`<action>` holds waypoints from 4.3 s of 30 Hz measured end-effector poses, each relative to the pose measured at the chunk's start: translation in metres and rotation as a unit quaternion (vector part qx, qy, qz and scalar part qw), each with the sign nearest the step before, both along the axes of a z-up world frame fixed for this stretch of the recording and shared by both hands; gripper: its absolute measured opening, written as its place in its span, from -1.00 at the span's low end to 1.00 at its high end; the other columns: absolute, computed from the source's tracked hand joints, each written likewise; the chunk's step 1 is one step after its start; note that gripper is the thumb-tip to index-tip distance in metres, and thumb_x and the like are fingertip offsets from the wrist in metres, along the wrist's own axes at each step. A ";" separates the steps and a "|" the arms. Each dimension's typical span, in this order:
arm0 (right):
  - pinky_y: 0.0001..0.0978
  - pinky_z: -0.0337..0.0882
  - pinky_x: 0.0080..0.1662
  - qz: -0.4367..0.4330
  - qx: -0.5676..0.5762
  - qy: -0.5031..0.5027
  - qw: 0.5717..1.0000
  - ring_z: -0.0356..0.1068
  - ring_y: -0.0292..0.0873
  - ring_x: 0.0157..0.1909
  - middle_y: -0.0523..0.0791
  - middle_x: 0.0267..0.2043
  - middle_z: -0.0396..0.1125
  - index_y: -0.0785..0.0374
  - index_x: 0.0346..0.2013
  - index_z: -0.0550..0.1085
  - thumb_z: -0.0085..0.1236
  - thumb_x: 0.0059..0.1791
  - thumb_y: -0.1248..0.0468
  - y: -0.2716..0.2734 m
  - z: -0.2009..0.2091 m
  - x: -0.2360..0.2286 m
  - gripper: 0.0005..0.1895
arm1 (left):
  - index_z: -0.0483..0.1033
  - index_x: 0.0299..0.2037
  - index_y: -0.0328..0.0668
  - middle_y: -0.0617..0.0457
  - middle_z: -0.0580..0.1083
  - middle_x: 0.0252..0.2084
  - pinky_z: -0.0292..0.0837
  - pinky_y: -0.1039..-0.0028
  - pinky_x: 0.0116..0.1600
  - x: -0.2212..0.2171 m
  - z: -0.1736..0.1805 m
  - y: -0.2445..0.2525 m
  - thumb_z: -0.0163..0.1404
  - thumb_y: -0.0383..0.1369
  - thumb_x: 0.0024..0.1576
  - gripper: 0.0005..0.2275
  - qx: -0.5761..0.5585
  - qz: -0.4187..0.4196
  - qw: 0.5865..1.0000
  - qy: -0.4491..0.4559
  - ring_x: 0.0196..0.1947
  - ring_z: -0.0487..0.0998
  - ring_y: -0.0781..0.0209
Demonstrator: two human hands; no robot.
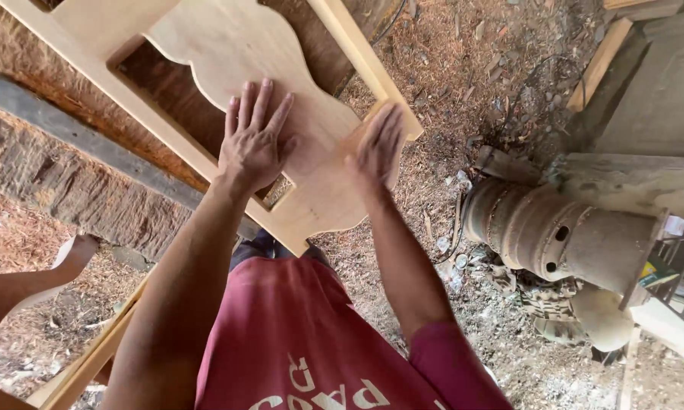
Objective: The person smooths the edges and surfaces of a wooden chair frame using a sanding block. They work on the curved edges and flat surfaces, then flip the chair frame to sand the other side.
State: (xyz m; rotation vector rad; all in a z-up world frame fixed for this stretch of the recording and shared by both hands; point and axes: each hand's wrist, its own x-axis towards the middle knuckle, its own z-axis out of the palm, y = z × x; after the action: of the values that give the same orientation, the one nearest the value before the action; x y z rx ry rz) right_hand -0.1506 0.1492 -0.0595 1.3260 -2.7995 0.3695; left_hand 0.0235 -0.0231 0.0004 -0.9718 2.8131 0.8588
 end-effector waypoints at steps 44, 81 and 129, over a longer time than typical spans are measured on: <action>0.36 0.15 0.33 -0.047 -0.067 0.060 0.995 -0.04 0.45 0.49 0.40 0.51 -0.19 0.55 0.51 -0.16 -0.14 -0.07 0.39 -0.014 -0.024 0.031 -0.12 | 0.07 0.54 0.21 -0.03 -0.04 0.61 -0.16 -0.16 0.51 0.053 -0.007 -0.004 -0.18 0.05 0.22 -0.36 -0.079 0.005 0.997 0.027 0.58 -0.16 -0.21; -0.18 -0.63 0.54 -0.135 0.080 -0.113 0.981 -0.67 0.06 0.61 0.14 0.59 -0.70 0.42 0.46 -0.51 0.12 -0.18 0.43 -0.012 0.039 0.015 0.19 | -0.15 0.55 0.32 0.12 -0.14 0.60 -0.25 0.08 0.51 0.051 -0.011 -0.004 -0.38 0.18 0.20 -0.32 -0.126 0.003 0.991 -0.036 0.58 -0.20 -0.03; 0.02 -0.23 0.49 -0.039 -0.033 0.099 0.994 -0.20 0.29 0.56 0.31 0.56 -0.23 0.54 0.51 -0.14 -0.04 -0.28 0.31 0.034 0.015 0.092 0.08 | 0.05 0.50 0.39 0.12 0.03 0.58 0.03 0.02 0.50 0.050 -0.006 -0.002 -0.24 0.18 0.19 -0.36 -0.167 0.014 0.986 -0.017 0.57 -0.02 -0.06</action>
State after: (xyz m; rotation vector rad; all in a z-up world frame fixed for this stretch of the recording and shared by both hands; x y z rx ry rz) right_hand -0.0585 0.1835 -0.0445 1.1657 -2.6421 0.3072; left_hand 0.0740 -0.0248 -0.0061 -1.0497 2.9780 0.3703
